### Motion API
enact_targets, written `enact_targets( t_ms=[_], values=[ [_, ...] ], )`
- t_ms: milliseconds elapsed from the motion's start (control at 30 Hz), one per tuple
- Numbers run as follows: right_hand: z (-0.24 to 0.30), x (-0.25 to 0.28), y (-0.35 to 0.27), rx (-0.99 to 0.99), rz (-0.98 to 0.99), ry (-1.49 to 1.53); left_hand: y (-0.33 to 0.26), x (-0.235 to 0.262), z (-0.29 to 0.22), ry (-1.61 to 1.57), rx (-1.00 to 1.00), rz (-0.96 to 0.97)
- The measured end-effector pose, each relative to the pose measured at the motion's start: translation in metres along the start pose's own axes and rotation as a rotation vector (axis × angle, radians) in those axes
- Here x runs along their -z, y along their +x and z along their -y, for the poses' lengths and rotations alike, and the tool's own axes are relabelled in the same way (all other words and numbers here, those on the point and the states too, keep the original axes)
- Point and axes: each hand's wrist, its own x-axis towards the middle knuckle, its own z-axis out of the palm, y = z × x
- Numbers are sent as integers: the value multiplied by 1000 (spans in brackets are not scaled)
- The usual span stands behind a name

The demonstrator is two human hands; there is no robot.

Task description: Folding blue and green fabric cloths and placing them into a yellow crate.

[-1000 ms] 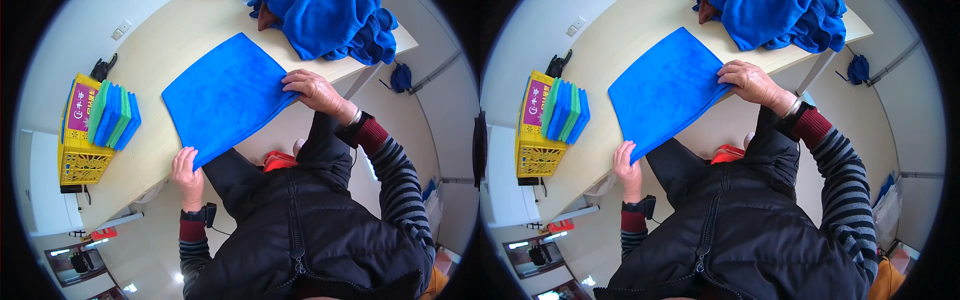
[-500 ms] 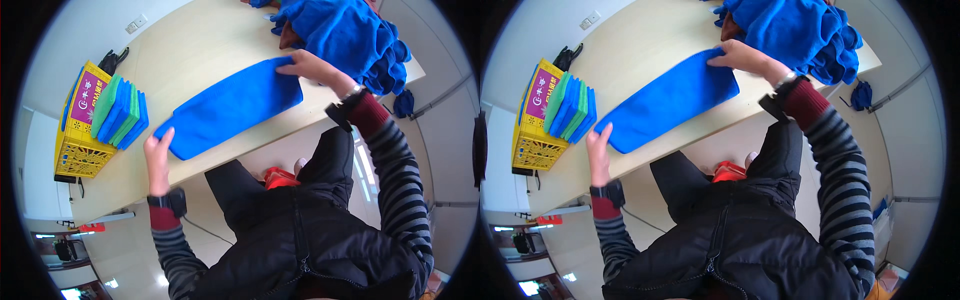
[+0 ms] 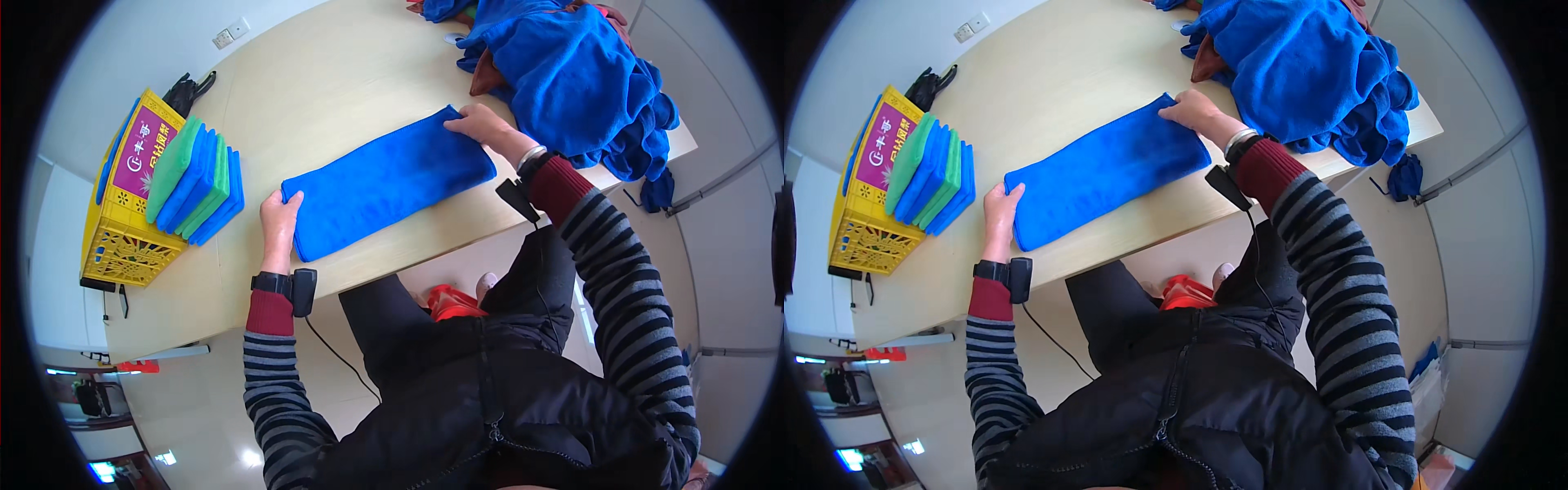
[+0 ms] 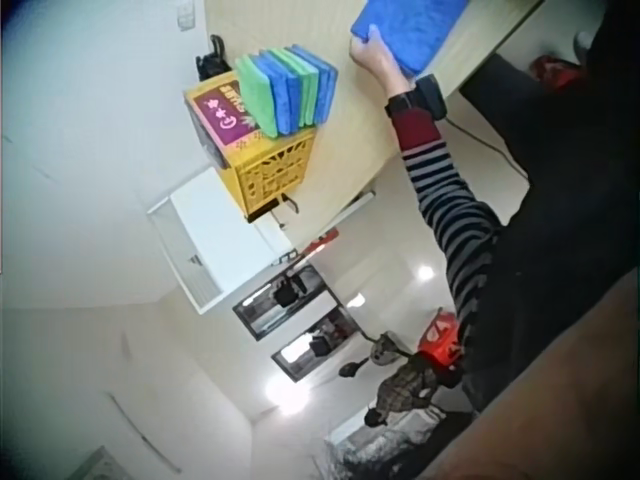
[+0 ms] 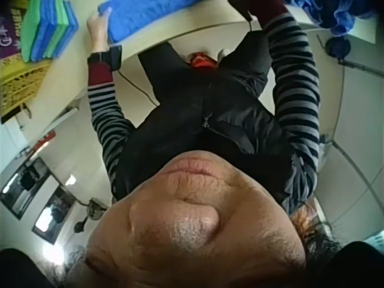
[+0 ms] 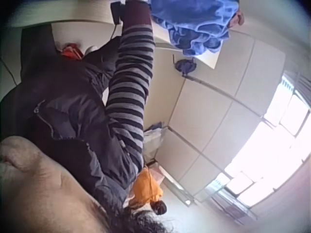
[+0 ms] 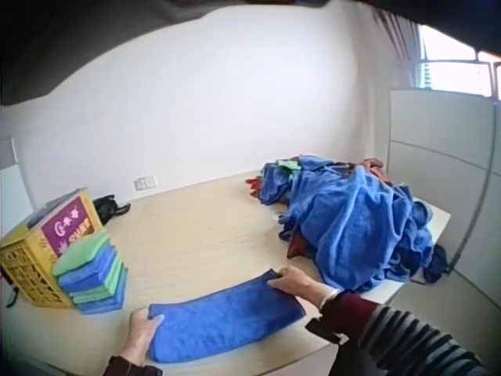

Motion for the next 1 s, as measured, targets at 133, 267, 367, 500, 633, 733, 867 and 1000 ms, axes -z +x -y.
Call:
enact_targets(
  t_ms=[133,267,367,500,633,733,867,1000],
  values=[
    [0,-2,-20,-56,30,81,-6,11,7,-64,3,7],
    [-5,-5,-31,-17,18,51,-13,5,13,-187,-3,-43],
    [-9,-5,-35,7,-46,3,-18,1,5,-240,-14,-64],
    [-14,-1,-38,6,36,151,-20,11,18,-163,1,-54],
    [-28,-11,-36,1,-11,60,-13,14,24,33,39,-27],
    [-25,-10,-49,-85,-22,176,-27,6,12,42,21,-33],
    [-23,2,-70,-90,78,266,-59,3,0,-191,23,-137],
    [-35,-10,-80,11,-82,204,-82,7,3,53,-53,-103]
  ],
)
